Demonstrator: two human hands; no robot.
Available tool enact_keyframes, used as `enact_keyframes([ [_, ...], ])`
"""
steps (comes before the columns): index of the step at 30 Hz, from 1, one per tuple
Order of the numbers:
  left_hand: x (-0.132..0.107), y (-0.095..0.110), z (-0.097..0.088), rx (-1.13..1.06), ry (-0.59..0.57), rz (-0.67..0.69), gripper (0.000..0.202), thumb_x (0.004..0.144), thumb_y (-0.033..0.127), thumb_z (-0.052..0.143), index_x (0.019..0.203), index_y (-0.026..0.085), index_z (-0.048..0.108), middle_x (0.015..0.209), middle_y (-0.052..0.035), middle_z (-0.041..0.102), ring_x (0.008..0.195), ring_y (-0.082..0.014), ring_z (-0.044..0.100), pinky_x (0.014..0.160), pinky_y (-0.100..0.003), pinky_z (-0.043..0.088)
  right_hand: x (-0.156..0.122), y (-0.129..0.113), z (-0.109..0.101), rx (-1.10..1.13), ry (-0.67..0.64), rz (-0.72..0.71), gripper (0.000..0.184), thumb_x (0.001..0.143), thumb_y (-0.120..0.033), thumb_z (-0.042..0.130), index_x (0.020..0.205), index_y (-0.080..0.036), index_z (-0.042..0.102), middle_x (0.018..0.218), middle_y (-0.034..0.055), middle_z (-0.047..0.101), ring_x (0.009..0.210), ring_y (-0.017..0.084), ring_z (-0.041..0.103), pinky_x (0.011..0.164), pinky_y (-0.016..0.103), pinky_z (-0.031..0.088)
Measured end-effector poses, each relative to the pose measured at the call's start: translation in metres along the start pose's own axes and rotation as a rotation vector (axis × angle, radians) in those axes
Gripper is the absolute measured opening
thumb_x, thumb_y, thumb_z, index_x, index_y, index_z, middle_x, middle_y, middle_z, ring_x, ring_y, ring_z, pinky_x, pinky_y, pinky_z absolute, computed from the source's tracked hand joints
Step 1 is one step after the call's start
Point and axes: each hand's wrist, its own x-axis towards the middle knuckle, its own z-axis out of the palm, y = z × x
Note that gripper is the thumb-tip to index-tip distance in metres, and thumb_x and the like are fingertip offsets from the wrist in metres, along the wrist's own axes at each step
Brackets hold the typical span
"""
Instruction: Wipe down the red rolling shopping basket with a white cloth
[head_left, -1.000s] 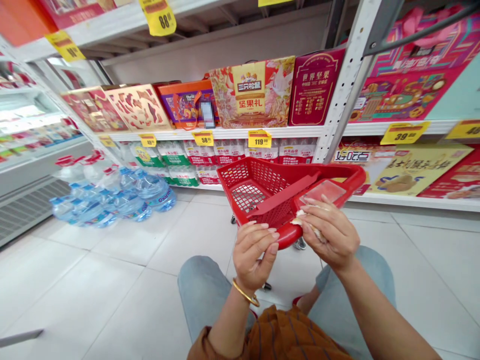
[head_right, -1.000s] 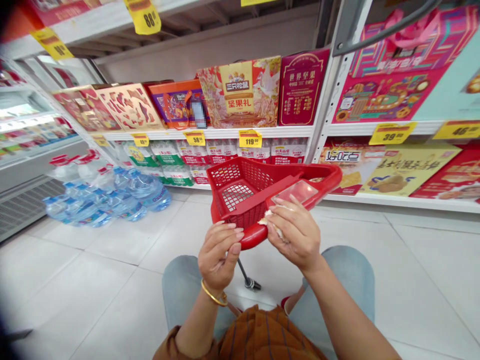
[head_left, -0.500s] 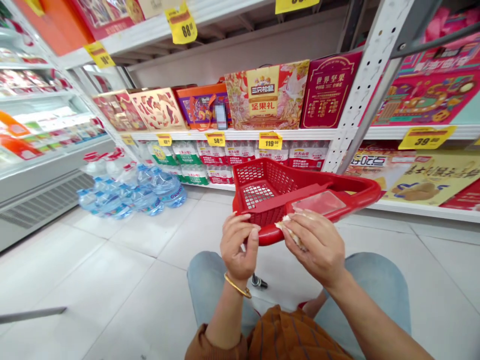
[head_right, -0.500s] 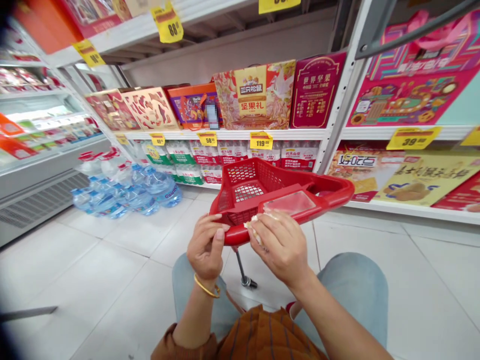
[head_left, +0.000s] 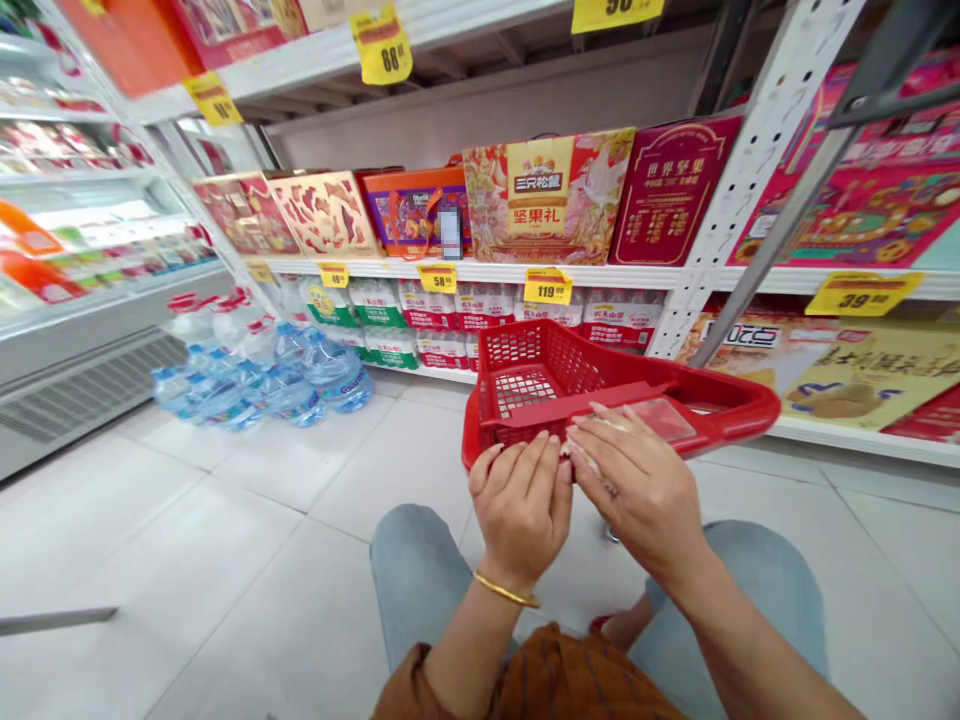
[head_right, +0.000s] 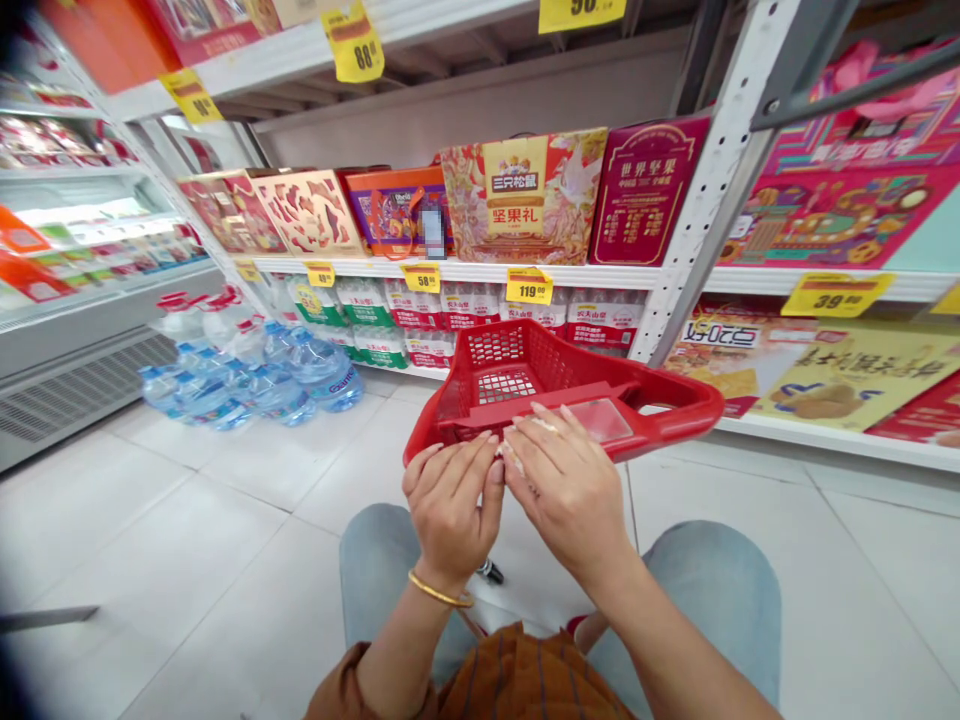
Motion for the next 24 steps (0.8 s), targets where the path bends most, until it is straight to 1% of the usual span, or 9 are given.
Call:
enact_keyframes([
  [2,0.001,-0.003,0.000,-0.005,0.019,0.025,0.022,0.091,0.023,0.056,0.109,0.018,0.069,0.102,-0.0040,0.076,0.089,-0.0194,0.067,0.093,-0.038,0.037,0.005,0.003,0.001,-0.024,-0.033,0.037,0.020,0.093,-0.022,0.056,0.107,-0.015,0.068,0.110,0.0088,0.072,0.114,0.027,0.063,0.104,0.049,0.048],
  [5,0.002,-0.005,0.001,-0.003,0.045,0.040,0.024,0.091,0.023,0.056,0.110,0.018,0.068,0.101,-0.0036,0.077,0.088,-0.0192,0.066,0.091,-0.037,0.037,0.017,0.008,0.003,-0.050,-0.075,0.116,0.024,0.095,-0.025,0.051,0.104,-0.014,0.070,0.111,0.0102,0.072,0.117,0.029,0.062,0.102,0.049,0.050],
  [8,0.001,-0.004,0.001,-0.002,0.049,0.035,0.024,0.091,0.022,0.056,0.110,0.018,0.069,0.101,-0.0042,0.076,0.089,-0.0197,0.066,0.089,-0.037,0.038,0.026,0.009,0.004,-0.064,-0.113,0.156,0.027,0.096,-0.026,0.049,0.106,-0.014,0.070,0.119,0.0115,0.069,0.124,0.031,0.057,0.101,0.049,0.051],
  [10,0.001,-0.003,0.002,0.001,0.052,0.014,0.023,0.090,0.021,0.056,0.108,0.017,0.069,0.100,-0.0050,0.077,0.089,-0.0204,0.066,0.089,-0.038,0.038,0.028,0.008,0.002,-0.039,-0.158,0.114,0.028,0.096,-0.026,0.048,0.111,-0.015,0.069,0.122,0.0100,0.068,0.124,0.030,0.056,0.102,0.049,0.050],
  [13,0.001,-0.004,0.001,0.007,0.053,-0.007,0.022,0.090,0.021,0.055,0.105,0.016,0.070,0.097,-0.0057,0.077,0.088,-0.0213,0.066,0.089,-0.038,0.038,0.024,0.006,-0.002,0.006,-0.192,0.019,0.027,0.095,-0.028,0.051,0.112,-0.017,0.068,0.116,0.0082,0.071,0.113,0.027,0.064,0.101,0.047,0.051],
  [16,0.000,-0.005,0.000,0.015,0.057,0.007,0.023,0.090,0.021,0.055,0.107,0.017,0.070,0.097,-0.0056,0.077,0.089,-0.0212,0.066,0.090,-0.038,0.039,0.015,0.007,-0.005,0.013,-0.150,-0.070,0.024,0.092,-0.027,0.055,0.109,-0.018,0.069,0.111,0.0084,0.072,0.103,0.024,0.067,0.096,0.044,0.053],
  [20,-0.001,-0.008,-0.003,0.017,0.076,0.056,0.024,0.089,0.021,0.056,0.108,0.019,0.069,0.096,-0.0043,0.077,0.086,-0.0199,0.067,0.088,-0.036,0.039,0.005,0.014,-0.008,0.008,-0.080,-0.204,0.023,0.090,-0.024,0.060,0.111,-0.021,0.068,0.112,0.0070,0.072,0.105,0.021,0.066,0.096,0.039,0.053],
  [24,-0.001,-0.011,-0.005,0.012,0.076,0.099,0.023,0.088,0.021,0.058,0.108,0.019,0.070,0.096,-0.0036,0.077,0.083,-0.0187,0.068,0.085,-0.034,0.040,0.002,0.019,-0.009,0.001,-0.054,-0.246,0.024,0.089,-0.022,0.060,0.112,-0.020,0.068,0.112,0.0070,0.072,0.106,0.021,0.067,0.097,0.037,0.053],
])
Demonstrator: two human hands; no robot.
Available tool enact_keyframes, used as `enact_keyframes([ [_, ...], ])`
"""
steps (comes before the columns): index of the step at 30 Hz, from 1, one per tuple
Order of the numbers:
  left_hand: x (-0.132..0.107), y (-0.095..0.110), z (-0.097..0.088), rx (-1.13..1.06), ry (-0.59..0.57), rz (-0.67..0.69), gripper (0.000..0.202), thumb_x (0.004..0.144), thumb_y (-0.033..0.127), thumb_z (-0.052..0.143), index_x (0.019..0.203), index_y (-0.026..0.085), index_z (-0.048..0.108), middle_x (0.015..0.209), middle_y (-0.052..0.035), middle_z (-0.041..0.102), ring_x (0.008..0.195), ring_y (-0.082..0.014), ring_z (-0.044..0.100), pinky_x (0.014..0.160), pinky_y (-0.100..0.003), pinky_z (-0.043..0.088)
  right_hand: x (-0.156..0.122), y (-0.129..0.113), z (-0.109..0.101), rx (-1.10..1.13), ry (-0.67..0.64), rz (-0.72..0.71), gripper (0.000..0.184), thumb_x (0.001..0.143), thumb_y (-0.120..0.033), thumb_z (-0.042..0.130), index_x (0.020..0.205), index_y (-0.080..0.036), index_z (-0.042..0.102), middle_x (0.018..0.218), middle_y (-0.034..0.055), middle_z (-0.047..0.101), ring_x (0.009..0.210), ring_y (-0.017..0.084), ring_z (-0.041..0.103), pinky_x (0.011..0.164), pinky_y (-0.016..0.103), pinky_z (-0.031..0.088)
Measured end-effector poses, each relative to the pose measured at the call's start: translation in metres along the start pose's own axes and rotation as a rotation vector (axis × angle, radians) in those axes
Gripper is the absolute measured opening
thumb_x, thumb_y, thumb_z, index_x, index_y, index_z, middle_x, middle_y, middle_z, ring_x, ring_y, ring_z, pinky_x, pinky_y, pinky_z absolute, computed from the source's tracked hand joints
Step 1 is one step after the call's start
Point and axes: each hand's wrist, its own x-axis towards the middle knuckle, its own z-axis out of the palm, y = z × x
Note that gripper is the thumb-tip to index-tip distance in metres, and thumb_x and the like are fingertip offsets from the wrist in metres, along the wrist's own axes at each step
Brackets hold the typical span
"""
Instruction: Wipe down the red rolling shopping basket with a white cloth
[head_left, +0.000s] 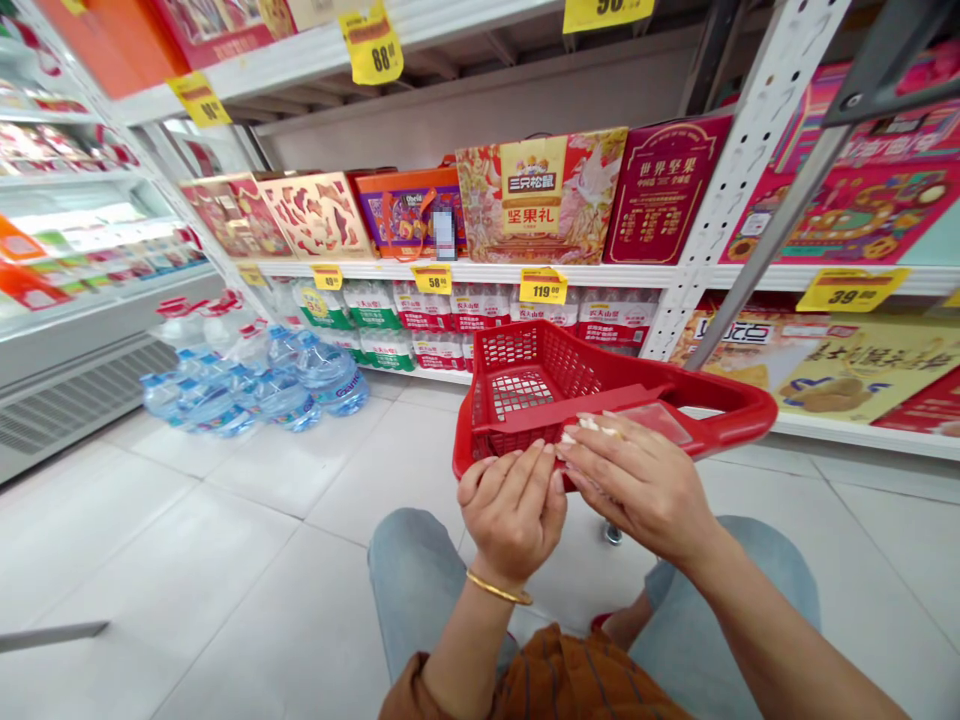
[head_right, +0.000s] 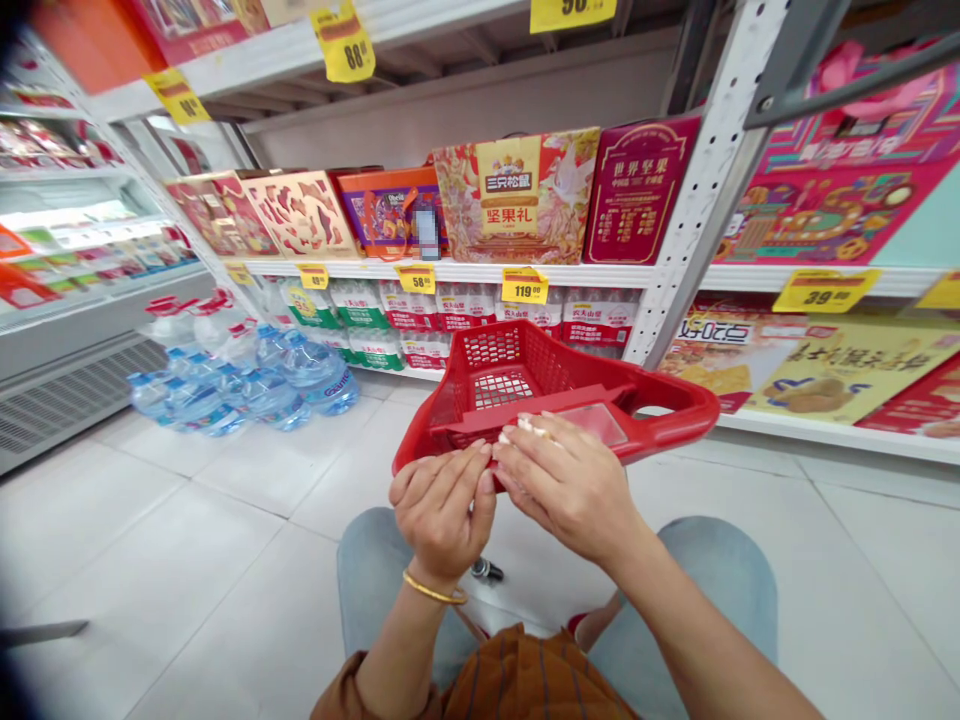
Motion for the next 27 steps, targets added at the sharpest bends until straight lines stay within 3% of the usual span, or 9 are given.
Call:
enact_keyframes([
  [7,0.002,-0.004,-0.002,0.000,0.014,0.016,0.023,0.088,0.022,0.057,0.106,0.021,0.070,0.095,-0.0023,0.078,0.082,-0.0174,0.068,0.090,-0.034,0.039,-0.009,0.004,-0.004,0.022,0.054,0.121,0.028,0.087,-0.017,0.061,0.114,-0.020,0.067,0.109,0.0071,0.073,0.111,0.024,0.065,0.099,0.043,0.053],
  [12,0.001,-0.004,-0.003,-0.004,0.018,0.005,0.023,0.088,0.021,0.057,0.106,0.021,0.071,0.094,-0.0027,0.078,0.084,-0.0179,0.068,0.091,-0.034,0.039,-0.015,0.011,-0.010,0.001,0.121,0.189,0.025,0.086,-0.017,0.062,0.109,-0.021,0.069,0.103,0.0056,0.074,0.122,0.028,0.058,0.108,0.053,0.044],
  [17,0.001,0.001,-0.003,-0.007,0.013,-0.033,0.022,0.087,0.020,0.058,0.106,0.021,0.071,0.097,-0.0033,0.077,0.086,-0.0193,0.068,0.087,-0.035,0.041,-0.007,-0.001,-0.009,-0.020,0.182,0.259,0.020,0.087,-0.013,0.060,0.104,-0.019,0.069,0.097,0.0059,0.075,0.098,0.021,0.069,0.097,0.043,0.053],
  [23,0.000,-0.001,-0.004,-0.013,0.003,-0.013,0.022,0.088,0.020,0.058,0.106,0.020,0.071,0.098,-0.0035,0.077,0.085,-0.0188,0.067,0.085,-0.035,0.041,0.000,-0.033,0.011,-0.027,0.182,0.218,0.023,0.086,-0.017,0.063,0.109,-0.017,0.067,0.111,0.0094,0.072,0.105,0.024,0.066,0.094,0.042,0.054],
  [27,0.001,-0.004,-0.004,-0.014,0.021,0.018,0.019,0.088,0.019,0.060,0.102,0.020,0.072,0.094,-0.0025,0.078,0.081,-0.0171,0.068,0.082,-0.034,0.041,-0.003,-0.030,0.021,-0.122,0.313,0.147,0.021,0.081,-0.017,0.069,0.102,-0.018,0.068,0.097,0.0065,0.075,0.095,0.023,0.068,0.087,0.039,0.056],
])
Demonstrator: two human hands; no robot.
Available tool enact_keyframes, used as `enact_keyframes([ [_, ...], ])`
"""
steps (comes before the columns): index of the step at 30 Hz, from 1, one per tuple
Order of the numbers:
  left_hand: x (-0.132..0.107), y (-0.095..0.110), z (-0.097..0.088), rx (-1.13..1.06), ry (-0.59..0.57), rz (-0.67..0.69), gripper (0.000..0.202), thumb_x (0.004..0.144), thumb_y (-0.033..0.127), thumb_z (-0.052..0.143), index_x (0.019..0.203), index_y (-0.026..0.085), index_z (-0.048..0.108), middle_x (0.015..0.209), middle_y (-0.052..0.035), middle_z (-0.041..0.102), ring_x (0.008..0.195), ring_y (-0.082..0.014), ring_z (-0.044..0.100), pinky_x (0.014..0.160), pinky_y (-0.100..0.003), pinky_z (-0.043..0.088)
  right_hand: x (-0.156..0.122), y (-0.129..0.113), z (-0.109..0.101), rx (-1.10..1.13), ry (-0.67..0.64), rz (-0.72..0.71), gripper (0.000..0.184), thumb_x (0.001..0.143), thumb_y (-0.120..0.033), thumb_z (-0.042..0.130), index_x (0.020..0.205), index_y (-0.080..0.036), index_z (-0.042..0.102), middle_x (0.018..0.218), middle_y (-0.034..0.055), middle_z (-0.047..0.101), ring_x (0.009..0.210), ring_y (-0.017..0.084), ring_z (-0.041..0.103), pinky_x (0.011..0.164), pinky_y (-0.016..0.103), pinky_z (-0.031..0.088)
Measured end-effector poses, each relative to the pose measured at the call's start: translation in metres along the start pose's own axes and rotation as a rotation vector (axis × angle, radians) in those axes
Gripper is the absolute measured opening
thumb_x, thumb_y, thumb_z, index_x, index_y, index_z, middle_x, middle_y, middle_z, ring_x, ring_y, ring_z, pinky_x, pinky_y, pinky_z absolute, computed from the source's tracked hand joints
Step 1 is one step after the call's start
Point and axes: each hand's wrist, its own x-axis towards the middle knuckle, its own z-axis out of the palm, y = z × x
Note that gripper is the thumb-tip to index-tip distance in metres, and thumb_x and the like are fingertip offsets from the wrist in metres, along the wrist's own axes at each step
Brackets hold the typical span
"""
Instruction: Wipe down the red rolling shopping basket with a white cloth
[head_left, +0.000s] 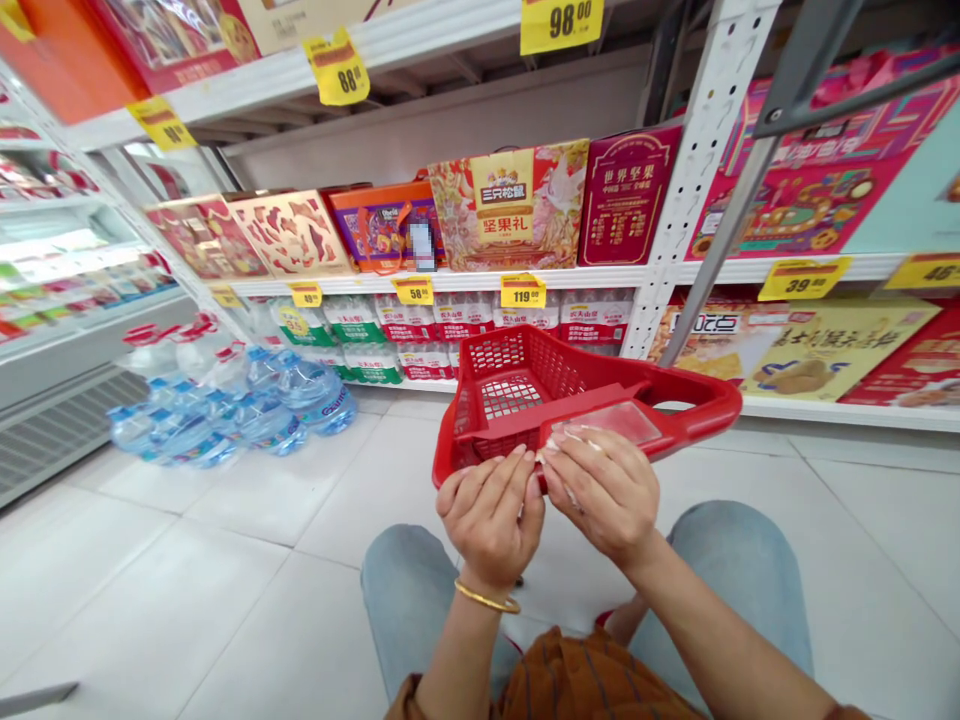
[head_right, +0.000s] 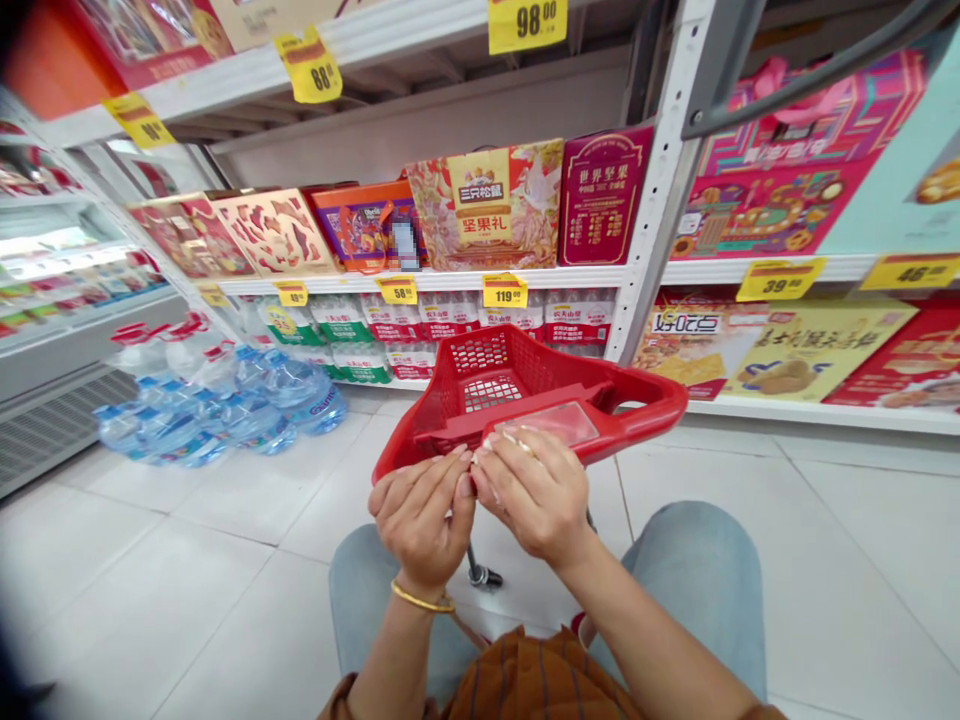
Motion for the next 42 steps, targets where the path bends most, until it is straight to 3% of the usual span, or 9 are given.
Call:
enact_keyframes([
  [9,0.004,-0.001,0.002,-0.016,0.007,0.042,0.018,0.088,0.019,0.059,0.101,0.020,0.071,0.093,-0.0016,0.078,0.079,-0.0165,0.069,0.080,-0.033,0.040,-0.006,0.022,-0.006,-0.028,0.033,-0.015,0.020,0.079,-0.012,0.070,0.098,-0.017,0.069,0.091,0.0067,0.076,0.089,0.021,0.069,0.088,0.038,0.056],
  [15,0.004,0.000,0.001,-0.022,0.004,-0.001,0.017,0.088,0.019,0.059,0.099,0.021,0.072,0.094,-0.0011,0.078,0.080,-0.0169,0.069,0.080,-0.034,0.041,-0.012,0.038,-0.015,0.014,0.030,0.133,0.021,0.083,-0.012,0.065,0.102,-0.019,0.069,0.095,0.0048,0.075,0.097,0.021,0.069,0.095,0.040,0.054],
  [19,0.004,0.003,0.001,-0.021,0.023,-0.030,0.018,0.087,0.019,0.060,0.099,0.022,0.073,0.093,-0.0007,0.078,0.080,-0.0168,0.069,0.081,-0.034,0.041,-0.005,0.020,-0.012,0.018,0.022,0.225,0.021,0.085,-0.012,0.063,0.103,-0.020,0.069,0.098,0.0053,0.075,0.100,0.022,0.068,0.097,0.042,0.052],
  [23,0.002,0.000,0.001,-0.010,0.019,-0.023,0.017,0.087,0.019,0.061,0.099,0.021,0.072,0.092,-0.0011,0.078,0.080,-0.0169,0.068,0.080,-0.033,0.042,0.000,-0.003,-0.002,0.042,-0.039,0.134,0.023,0.084,-0.014,0.065,0.106,-0.018,0.067,0.106,0.0077,0.074,0.102,0.023,0.067,0.094,0.043,0.054],
  [26,0.002,-0.004,0.000,-0.010,0.019,-0.006,0.015,0.087,0.018,0.061,0.096,0.020,0.072,0.090,-0.0012,0.078,0.079,-0.0169,0.068,0.080,-0.033,0.042,0.002,-0.006,0.002,0.027,-0.010,0.095,0.022,0.082,-0.014,0.068,0.103,-0.018,0.067,0.100,0.0068,0.075,0.098,0.023,0.068,0.089,0.040,0.056],
  [36,0.003,-0.008,-0.002,-0.005,0.012,0.039,0.015,0.088,0.019,0.059,0.095,0.019,0.072,0.088,-0.0012,0.078,0.077,-0.0171,0.068,0.078,-0.034,0.041,-0.006,0.023,-0.009,-0.012,0.044,0.118,0.015,0.080,-0.013,0.068,0.093,-0.020,0.068,0.089,0.0038,0.075,0.091,0.021,0.070,0.096,0.043,0.052],
  [42,0.002,-0.006,-0.001,-0.013,0.005,-0.007,0.016,0.088,0.019,0.059,0.097,0.021,0.073,0.090,-0.0018,0.078,0.079,-0.0173,0.069,0.079,-0.034,0.041,-0.006,0.040,-0.018,-0.009,0.016,0.254,0.009,0.085,-0.015,0.064,0.091,-0.019,0.069,0.087,0.0042,0.074,0.089,0.020,0.070,0.091,0.038,0.053],
])
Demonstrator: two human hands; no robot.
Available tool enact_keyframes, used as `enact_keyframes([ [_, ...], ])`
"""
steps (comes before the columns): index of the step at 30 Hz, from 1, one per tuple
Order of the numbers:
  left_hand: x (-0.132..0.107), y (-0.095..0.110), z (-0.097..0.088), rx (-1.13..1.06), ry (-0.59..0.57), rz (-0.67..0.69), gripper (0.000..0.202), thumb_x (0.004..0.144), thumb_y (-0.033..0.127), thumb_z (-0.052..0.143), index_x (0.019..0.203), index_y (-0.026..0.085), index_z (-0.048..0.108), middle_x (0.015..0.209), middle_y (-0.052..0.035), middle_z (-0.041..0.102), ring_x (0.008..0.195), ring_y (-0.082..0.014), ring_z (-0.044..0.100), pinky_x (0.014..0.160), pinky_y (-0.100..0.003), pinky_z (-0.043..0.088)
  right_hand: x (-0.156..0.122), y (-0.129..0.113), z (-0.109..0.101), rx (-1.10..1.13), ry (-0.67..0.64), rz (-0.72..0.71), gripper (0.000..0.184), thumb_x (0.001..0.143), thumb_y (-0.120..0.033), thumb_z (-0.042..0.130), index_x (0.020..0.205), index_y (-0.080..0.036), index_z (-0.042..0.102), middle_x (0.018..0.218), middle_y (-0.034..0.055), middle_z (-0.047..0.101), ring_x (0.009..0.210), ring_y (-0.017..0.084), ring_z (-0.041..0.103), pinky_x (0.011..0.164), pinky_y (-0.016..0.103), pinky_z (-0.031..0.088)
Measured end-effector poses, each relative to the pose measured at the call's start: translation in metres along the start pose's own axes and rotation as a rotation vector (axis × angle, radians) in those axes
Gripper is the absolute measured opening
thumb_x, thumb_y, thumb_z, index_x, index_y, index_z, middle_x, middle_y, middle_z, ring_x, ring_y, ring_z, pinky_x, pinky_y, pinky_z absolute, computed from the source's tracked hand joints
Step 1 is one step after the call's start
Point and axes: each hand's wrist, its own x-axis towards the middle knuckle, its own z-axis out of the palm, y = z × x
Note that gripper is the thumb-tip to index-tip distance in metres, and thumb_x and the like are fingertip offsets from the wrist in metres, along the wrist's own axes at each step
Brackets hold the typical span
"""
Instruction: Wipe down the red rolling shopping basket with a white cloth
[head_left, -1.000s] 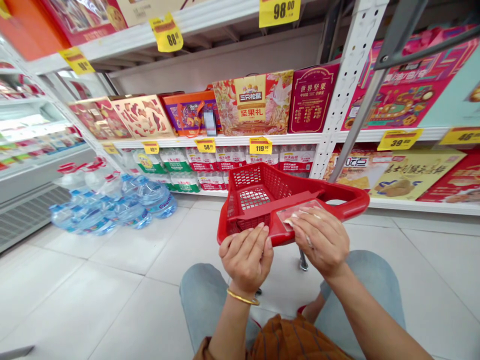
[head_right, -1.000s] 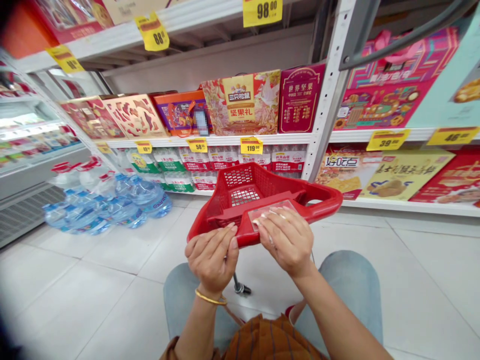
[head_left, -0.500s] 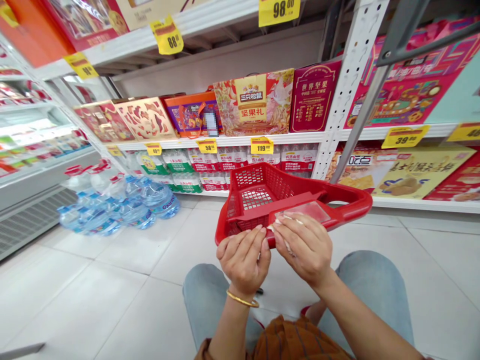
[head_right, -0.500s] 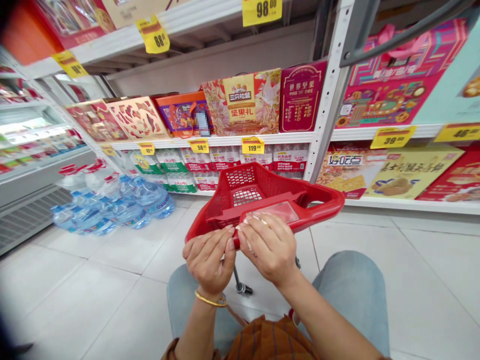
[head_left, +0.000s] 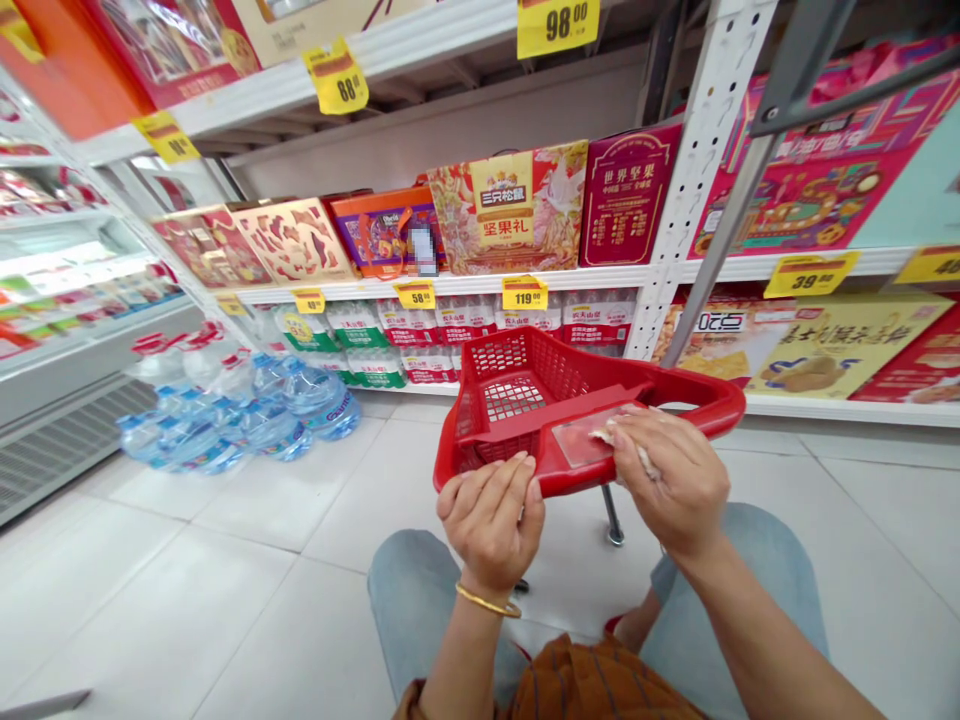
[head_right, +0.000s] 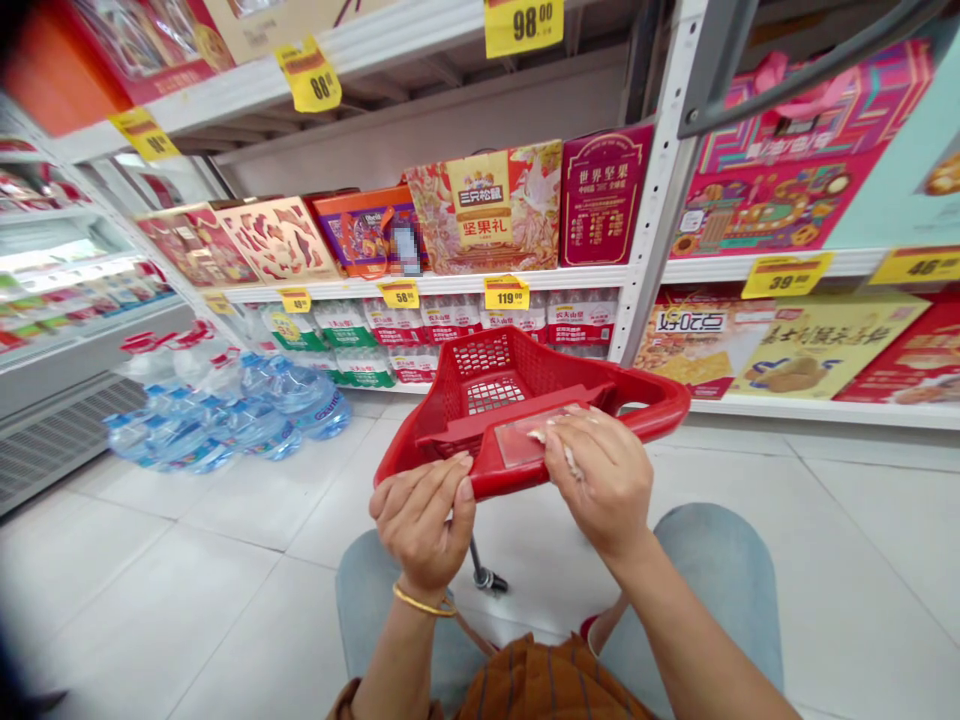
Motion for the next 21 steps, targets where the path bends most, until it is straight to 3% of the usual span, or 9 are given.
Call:
enact_keyframes([
  [5,-0.001,0.002,0.000,-0.002,0.006,-0.016,0.017,0.087,0.018,0.060,0.097,0.021,0.073,0.089,-0.0022,0.078,0.080,-0.0172,0.068,0.081,-0.034,0.041,0.019,-0.022,0.002,0.046,-0.056,0.131,0.012,0.091,-0.025,0.060,0.099,-0.020,0.067,0.095,0.0050,0.074,0.090,0.019,0.068,0.087,0.034,0.053],
  [8,-0.003,0.001,-0.002,0.007,0.001,-0.009,0.017,0.087,0.017,0.060,0.097,0.020,0.073,0.089,-0.0028,0.078,0.081,-0.0177,0.068,0.082,-0.034,0.041,0.024,-0.042,0.011,0.106,-0.202,-0.021,0.012,0.093,-0.025,0.057,0.095,-0.020,0.068,0.103,0.0061,0.074,0.097,0.020,0.067,0.092,0.036,0.051],
  [11,-0.005,-0.003,-0.004,0.021,0.000,-0.011,0.015,0.087,0.017,0.060,0.095,0.019,0.072,0.086,-0.0037,0.077,0.081,-0.0187,0.067,0.082,-0.035,0.042,0.022,-0.053,0.017,0.052,-0.256,-0.118,0.016,0.094,-0.026,0.055,0.094,-0.019,0.069,0.101,0.0060,0.074,0.097,0.021,0.067,0.091,0.038,0.051],
  [21,-0.002,-0.007,-0.007,0.012,-0.024,0.042,0.019,0.089,0.019,0.058,0.101,0.020,0.072,0.090,-0.0023,0.078,0.081,-0.0175,0.068,0.083,-0.034,0.041,0.021,-0.034,0.009,0.018,-0.240,-0.037,0.018,0.093,-0.025,0.056,0.099,-0.020,0.072,0.101,0.0049,0.075,0.099,0.019,0.069,0.096,0.035,0.052],
])
